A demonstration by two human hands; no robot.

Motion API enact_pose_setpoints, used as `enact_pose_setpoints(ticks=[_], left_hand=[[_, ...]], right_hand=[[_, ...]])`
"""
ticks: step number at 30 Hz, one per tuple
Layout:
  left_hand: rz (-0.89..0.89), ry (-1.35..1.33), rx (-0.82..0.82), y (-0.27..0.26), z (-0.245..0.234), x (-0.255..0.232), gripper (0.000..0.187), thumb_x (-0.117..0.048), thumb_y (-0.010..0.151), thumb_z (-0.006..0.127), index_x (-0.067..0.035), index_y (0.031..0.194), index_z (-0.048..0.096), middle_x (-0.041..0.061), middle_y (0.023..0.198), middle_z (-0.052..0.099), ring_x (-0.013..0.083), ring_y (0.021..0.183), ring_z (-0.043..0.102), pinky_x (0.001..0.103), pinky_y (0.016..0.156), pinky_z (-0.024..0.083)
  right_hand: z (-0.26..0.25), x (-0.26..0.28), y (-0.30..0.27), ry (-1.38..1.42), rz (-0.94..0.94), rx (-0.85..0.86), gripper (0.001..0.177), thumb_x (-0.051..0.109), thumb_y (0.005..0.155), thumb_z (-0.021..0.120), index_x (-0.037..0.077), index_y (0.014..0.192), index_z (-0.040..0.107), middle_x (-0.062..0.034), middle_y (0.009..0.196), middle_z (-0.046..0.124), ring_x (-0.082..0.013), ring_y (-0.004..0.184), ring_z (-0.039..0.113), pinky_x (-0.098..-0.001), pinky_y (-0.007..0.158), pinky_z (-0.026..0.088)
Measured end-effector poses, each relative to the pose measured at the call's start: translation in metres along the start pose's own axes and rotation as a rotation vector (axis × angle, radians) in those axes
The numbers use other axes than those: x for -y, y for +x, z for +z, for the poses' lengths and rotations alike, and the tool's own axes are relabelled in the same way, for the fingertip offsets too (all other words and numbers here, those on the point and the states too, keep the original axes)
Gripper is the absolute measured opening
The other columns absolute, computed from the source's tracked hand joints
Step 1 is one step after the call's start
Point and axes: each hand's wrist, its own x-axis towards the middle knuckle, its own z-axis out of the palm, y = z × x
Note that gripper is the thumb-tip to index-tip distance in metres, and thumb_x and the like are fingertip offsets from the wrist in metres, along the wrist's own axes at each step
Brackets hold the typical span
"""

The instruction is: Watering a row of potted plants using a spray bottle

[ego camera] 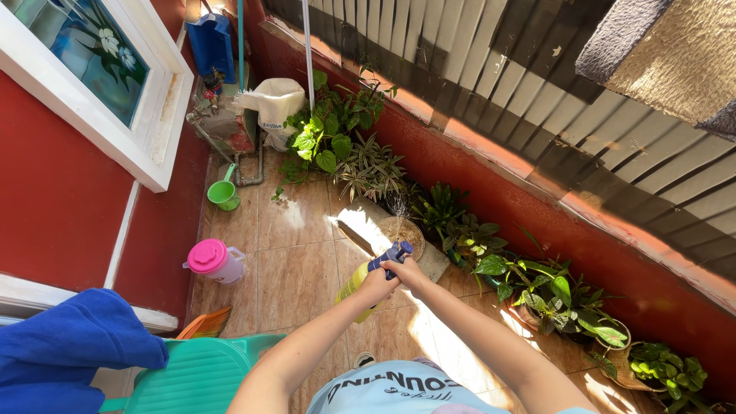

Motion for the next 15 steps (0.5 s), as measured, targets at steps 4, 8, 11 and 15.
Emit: enact_pose_setpoints(ticks=[4, 8, 11, 15], left_hand=[[0.003, 0.006, 0.005, -0.003, -0.005, -0.009, 0.048, -0.049, 0.083, 0.065, -0.001, 0.086, 0.066, 0.004, 0.061, 0.068, 0.017, 0.056, 0.072, 0.033, 0.07, 0.058], [0.005, -0.021, -0.011, -0.003, -0.001, -0.008, 0.046, -0.047, 0.082, 0.065, -0.001, 0.084, 0.066, 0.004, 0.059, 0.067, 0.0169, 0.054, 0.071, 0.033, 0.069, 0.058], [0.007, -0.018, 0.0, 0.003, 0.001, -0.007, 0.046, -0.048, 0.084, 0.064, -0.002, 0.082, 0.067, 0.004, 0.058, 0.067, 0.0175, 0.056, 0.071, 0.034, 0.07, 0.058], [0.009, -0.037, 0.031, 0.001, -0.003, -0.021, 0.046, -0.048, 0.086, 0.063, -0.002, 0.081, 0.067, 0.005, 0.061, 0.068, 0.0178, 0.06, 0.072, 0.035, 0.074, 0.058]], right_hand=[[0.0, 0.0, 0.004, -0.004, -0.002, -0.012, 0.073, 0.039, 0.066, 0.083, 0.002, 0.125, 0.063, -0.0202, 0.123, 0.066, -0.0337, 0.123, 0.061, -0.0451, 0.098, 0.051], [-0.002, 0.002, -0.001, 0.015, 0.002, -0.017, 0.072, 0.039, 0.067, 0.083, 0.002, 0.125, 0.062, -0.0206, 0.123, 0.066, -0.0343, 0.123, 0.061, -0.0458, 0.1, 0.05], [-0.005, -0.02, 0.029, 0.075, -0.002, -0.014, 0.068, 0.035, 0.068, 0.082, 0.001, 0.123, 0.06, -0.0195, 0.115, 0.065, -0.0329, 0.105, 0.066, -0.0446, 0.08, 0.055], [-0.012, -0.028, 0.048, 0.067, 0.019, -0.004, 0.068, 0.034, 0.071, 0.081, -0.001, 0.123, 0.058, -0.0207, 0.11, 0.064, -0.0316, 0.095, 0.07, -0.0449, 0.069, 0.057]])
